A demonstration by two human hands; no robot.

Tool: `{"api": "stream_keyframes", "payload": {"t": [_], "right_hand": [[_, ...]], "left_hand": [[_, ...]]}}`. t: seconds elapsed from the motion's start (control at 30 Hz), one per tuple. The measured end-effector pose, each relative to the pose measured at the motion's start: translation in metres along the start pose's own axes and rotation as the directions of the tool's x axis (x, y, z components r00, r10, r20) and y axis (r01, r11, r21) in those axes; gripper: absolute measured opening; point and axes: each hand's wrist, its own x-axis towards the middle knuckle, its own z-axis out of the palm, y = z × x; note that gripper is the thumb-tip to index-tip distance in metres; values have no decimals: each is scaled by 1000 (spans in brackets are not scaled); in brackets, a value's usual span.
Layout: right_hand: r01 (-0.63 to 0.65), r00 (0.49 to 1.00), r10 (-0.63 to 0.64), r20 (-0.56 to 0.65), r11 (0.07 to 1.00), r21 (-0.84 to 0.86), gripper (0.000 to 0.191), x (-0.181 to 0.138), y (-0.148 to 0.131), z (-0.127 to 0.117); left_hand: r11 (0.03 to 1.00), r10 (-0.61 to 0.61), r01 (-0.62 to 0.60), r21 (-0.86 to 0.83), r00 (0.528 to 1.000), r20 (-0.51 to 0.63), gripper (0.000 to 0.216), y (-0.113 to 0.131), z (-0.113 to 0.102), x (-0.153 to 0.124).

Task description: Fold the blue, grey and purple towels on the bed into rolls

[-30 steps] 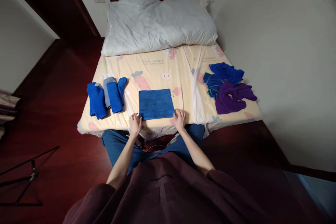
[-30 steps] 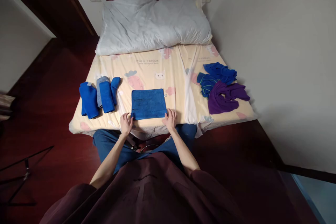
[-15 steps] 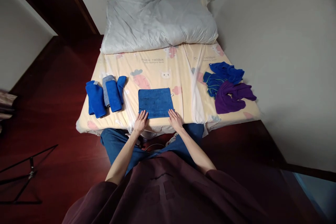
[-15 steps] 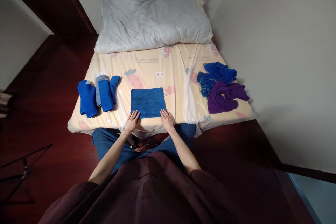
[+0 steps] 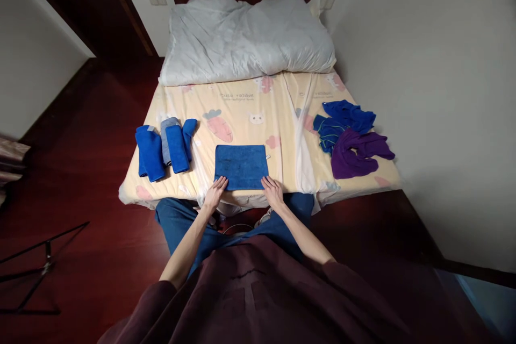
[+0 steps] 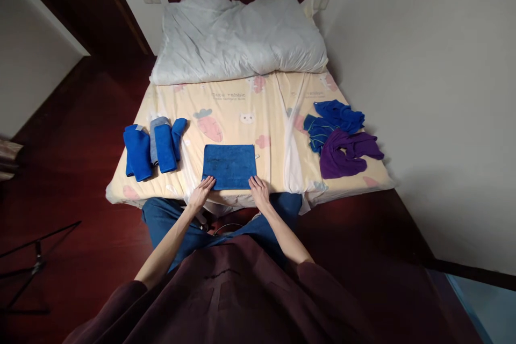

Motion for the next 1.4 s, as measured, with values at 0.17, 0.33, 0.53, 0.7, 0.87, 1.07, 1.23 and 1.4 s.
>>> {"api": "stream_keyframes", "payload": {"t": [0.17,0.33,0.53,0.7,0.87,1.07,1.23,1.4], "right_hand": [[-11,994,33,-108,981,194,66,-23,11,-6],[-94,964,186,-190,906,413,52,-12,25,-1],[-146,960,255,-115,807,572,42,-10,35,7],[-179,953,284,-103,805,565,35,-6,38,5],[-218,927,345,-148,816,536,27,4,30,-1],[-226,909,370,-192,824,519,53,10,22,-5],[-232,904,385,-184,806,545,49,8,24,-2],[-270,889,417,-187,809,523,45,8,26,0]], "left_hand": [[996,-55,44,-83,989,-140,60,-13,-2,-26],[982,-175,145,-124,940,-292,33,-23,-16,-18],[963,-238,176,-206,914,-327,19,-26,-16,-13],[950,-282,219,-223,910,-305,16,-21,-18,-10],[903,-392,285,-322,852,-348,28,-16,-19,-4],[869,-448,309,-386,822,-352,39,-16,-17,-3],[870,-456,316,-380,810,-370,32,-16,-15,-1],[886,-435,311,-344,813,-386,24,-14,-16,-2]]}}
